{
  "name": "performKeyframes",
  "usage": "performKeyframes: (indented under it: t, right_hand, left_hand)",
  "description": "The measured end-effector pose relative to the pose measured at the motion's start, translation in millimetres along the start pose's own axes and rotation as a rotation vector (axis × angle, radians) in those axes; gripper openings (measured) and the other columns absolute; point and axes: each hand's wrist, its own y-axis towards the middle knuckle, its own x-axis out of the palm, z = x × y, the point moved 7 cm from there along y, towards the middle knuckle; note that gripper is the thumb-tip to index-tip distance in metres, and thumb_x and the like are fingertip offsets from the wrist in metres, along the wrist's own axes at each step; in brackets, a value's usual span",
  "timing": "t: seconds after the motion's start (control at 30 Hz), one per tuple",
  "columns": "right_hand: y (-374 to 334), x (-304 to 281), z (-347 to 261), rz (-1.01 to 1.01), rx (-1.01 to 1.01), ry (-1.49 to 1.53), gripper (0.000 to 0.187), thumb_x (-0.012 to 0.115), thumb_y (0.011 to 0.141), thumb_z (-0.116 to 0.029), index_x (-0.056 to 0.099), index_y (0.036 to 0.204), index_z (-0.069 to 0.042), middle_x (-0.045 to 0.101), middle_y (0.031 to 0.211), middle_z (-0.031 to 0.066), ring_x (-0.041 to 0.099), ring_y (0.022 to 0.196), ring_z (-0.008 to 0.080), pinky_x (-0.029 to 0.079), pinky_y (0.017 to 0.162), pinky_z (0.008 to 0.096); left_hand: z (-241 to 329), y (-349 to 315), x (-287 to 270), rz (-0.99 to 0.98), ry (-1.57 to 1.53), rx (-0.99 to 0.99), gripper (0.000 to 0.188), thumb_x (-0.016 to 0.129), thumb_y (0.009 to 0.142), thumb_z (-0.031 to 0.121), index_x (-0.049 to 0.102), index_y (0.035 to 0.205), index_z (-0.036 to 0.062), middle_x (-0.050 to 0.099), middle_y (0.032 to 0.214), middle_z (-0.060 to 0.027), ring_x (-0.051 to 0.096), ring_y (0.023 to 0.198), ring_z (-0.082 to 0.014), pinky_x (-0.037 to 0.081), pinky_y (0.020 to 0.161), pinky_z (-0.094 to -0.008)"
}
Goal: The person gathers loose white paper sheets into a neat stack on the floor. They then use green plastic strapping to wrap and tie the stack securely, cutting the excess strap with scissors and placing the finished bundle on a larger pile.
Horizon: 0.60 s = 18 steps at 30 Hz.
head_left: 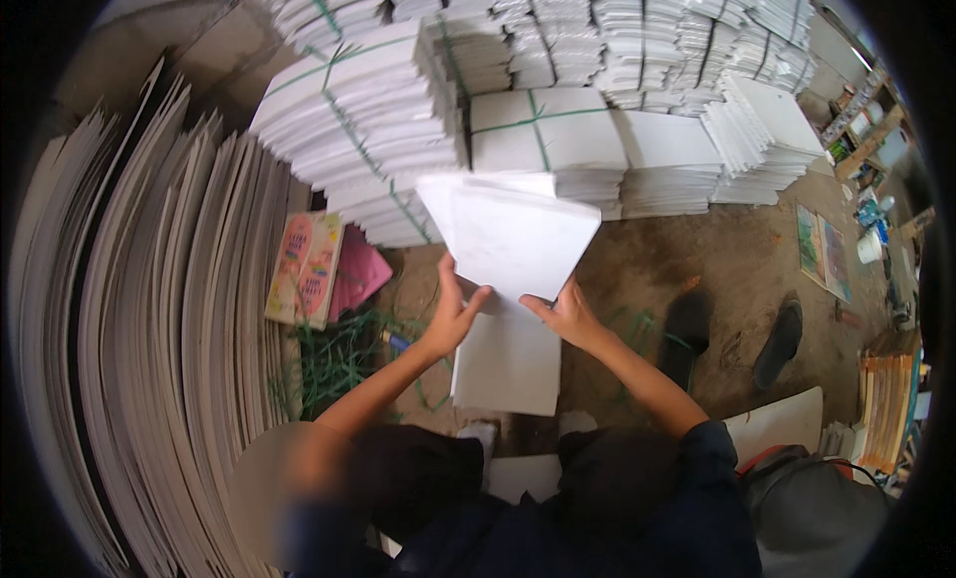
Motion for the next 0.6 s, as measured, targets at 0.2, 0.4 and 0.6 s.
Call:
performKeyframes:
  t: [0.2,0.4,0.6]
  right_hand:
    - [-9.6,10.6,-8.5,0.029,0.119,0.025,0.067,0.063,0.079,-0.028,0.022,0.121,0.004,0.044,0.114,0.0235,0.047,0.106,0.0307,0.037,0.089,0.0377]
    - [-54.4,26.3,5.4,-0.113,0.599,0.037,0.085,0.062,0.076,-0.041,0.013,0.129,0.004,0.031,0.124,0.0229,0.032,0.118,0.0322,0.030,0.094,0.0426]
    - [-82.7,4.1,68.3,-0.242,0.737,-0.377,0.107,0.067,0.067,-0.053,0.005,0.134,0.002,0.015,0.129,0.0281,0.015,0.123,0.0423,0.021,0.098,0.0522]
  left_hand:
    - [6.0,-14.2,-2.6,-0.037,0.041,-0.058,0.065,0.048,0.087,0.020,0.007,0.132,-0.0032,0.026,0.130,-0.0240,0.027,0.123,-0.0298,0.022,0.101,-0.0359]
    - [-18.8,-49.8,-4.7,-0.297,0.178,-0.494,0.083,0.059,0.079,0.037,0.009,0.134,0.0009,0.019,0.133,-0.0268,0.024,0.122,-0.0378,0.023,0.100,-0.0441]
    - [-102.2,-83.8,0.5,-0.436,0.625,-0.602,0.105,0.068,0.066,0.048,0.005,0.135,0.0005,0.013,0.132,-0.0242,0.015,0.121,-0.0408,0.018,0.098,-0.0520]
